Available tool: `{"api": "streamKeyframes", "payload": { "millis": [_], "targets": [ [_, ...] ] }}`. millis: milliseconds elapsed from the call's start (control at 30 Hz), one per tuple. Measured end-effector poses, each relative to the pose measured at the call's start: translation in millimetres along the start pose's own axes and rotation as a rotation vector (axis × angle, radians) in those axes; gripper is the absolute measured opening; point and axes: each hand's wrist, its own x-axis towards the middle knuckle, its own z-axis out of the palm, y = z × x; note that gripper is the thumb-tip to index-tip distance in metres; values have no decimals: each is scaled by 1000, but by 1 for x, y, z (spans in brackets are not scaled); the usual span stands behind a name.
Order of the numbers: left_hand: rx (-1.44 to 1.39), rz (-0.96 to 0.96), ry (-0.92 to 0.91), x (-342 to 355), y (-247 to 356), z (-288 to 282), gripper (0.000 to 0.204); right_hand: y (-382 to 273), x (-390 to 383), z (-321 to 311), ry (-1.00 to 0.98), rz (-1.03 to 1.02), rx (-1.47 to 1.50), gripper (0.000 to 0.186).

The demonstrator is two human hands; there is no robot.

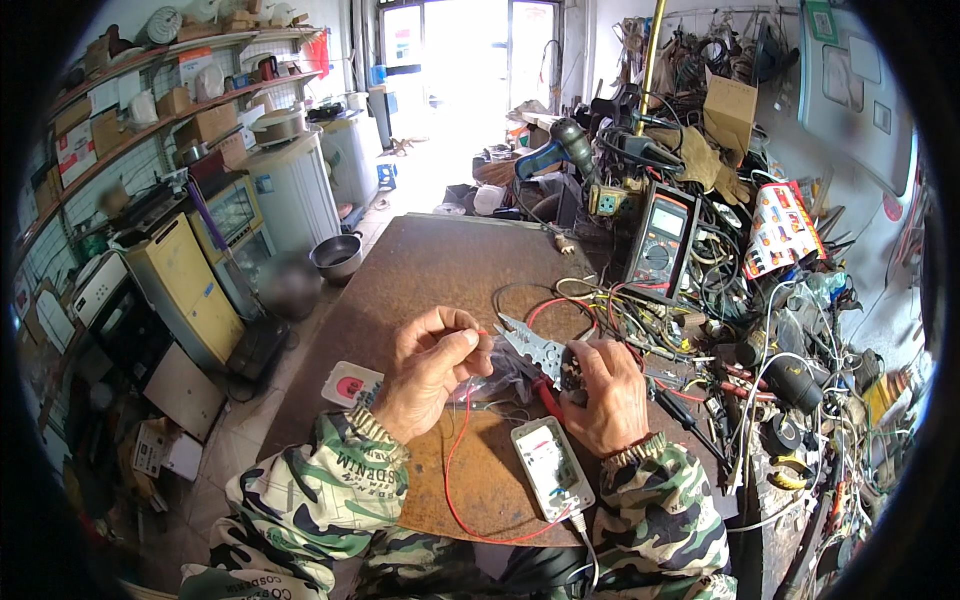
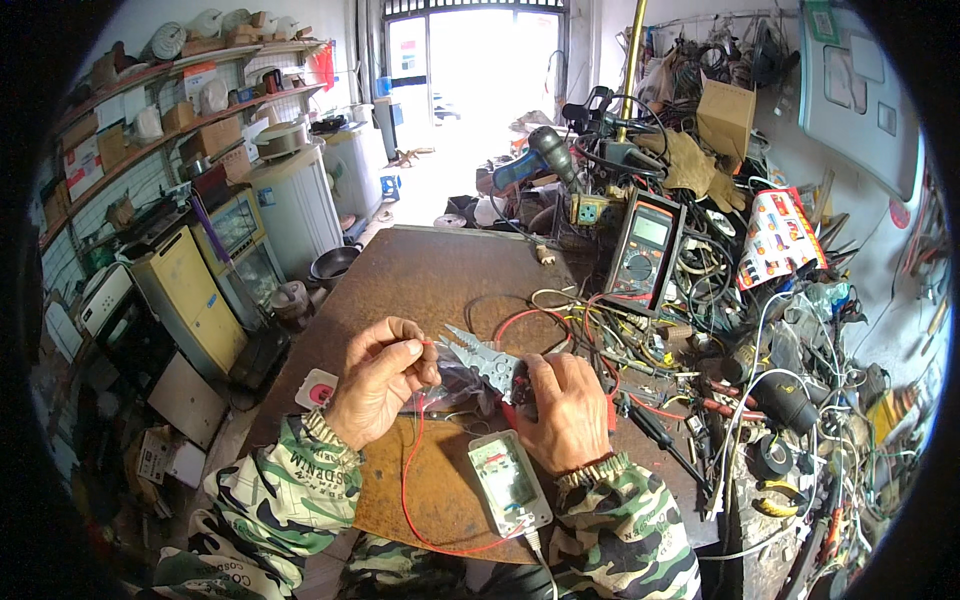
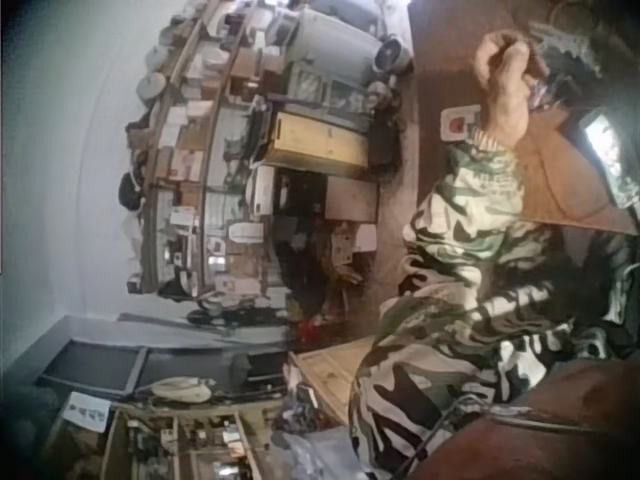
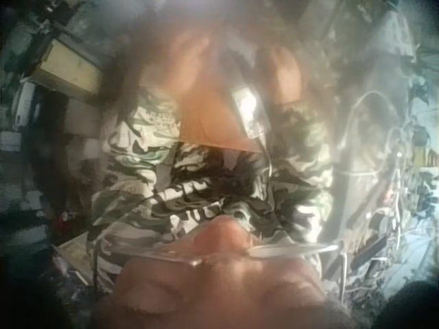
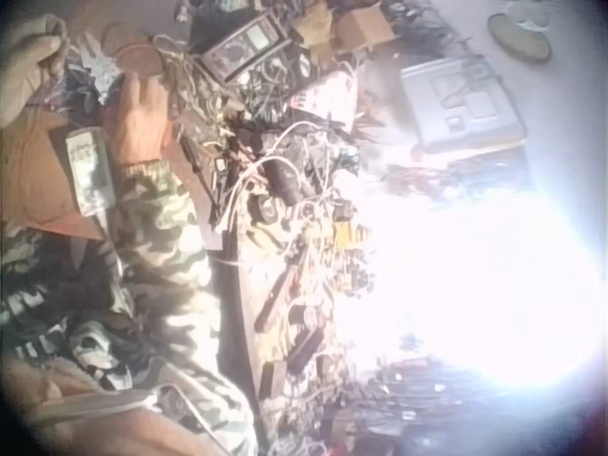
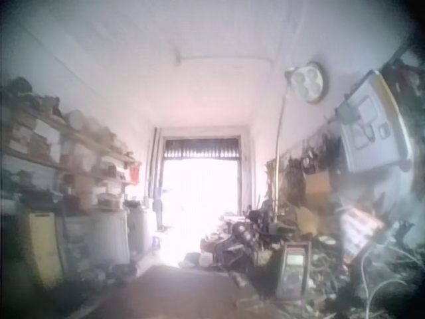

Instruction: The person solders wires to a green circuit board using a soldering iron and solder. They then use wire cutters to trim the excess wire and inspect the connections. The person continues to solder additional points on the board.

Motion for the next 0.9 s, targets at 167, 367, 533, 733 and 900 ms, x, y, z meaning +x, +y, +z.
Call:
{"api": "streamKeyframes", "payload": {
  "millis": [167,367,533,733,900],
  "targets": [
    [-70,-2,-14,2,-2,-4,11,1,-1,0,-17,-20,46,63],
    [-94,-30,23,1,-4,-2,18,2,-2,4,-30,-56,90,65],
    [-92,-75,-1,-2,-9,2,17,2,-3,5,-27,-56,83,66],
    [-63,-100,-55,-4,-10,1,16,1,-3,6,-23,-58,75,66],
    [-14,-128,-57,-5,-11,0,18,-1,-2,4,-14,-52,76,65]
  ]
}}
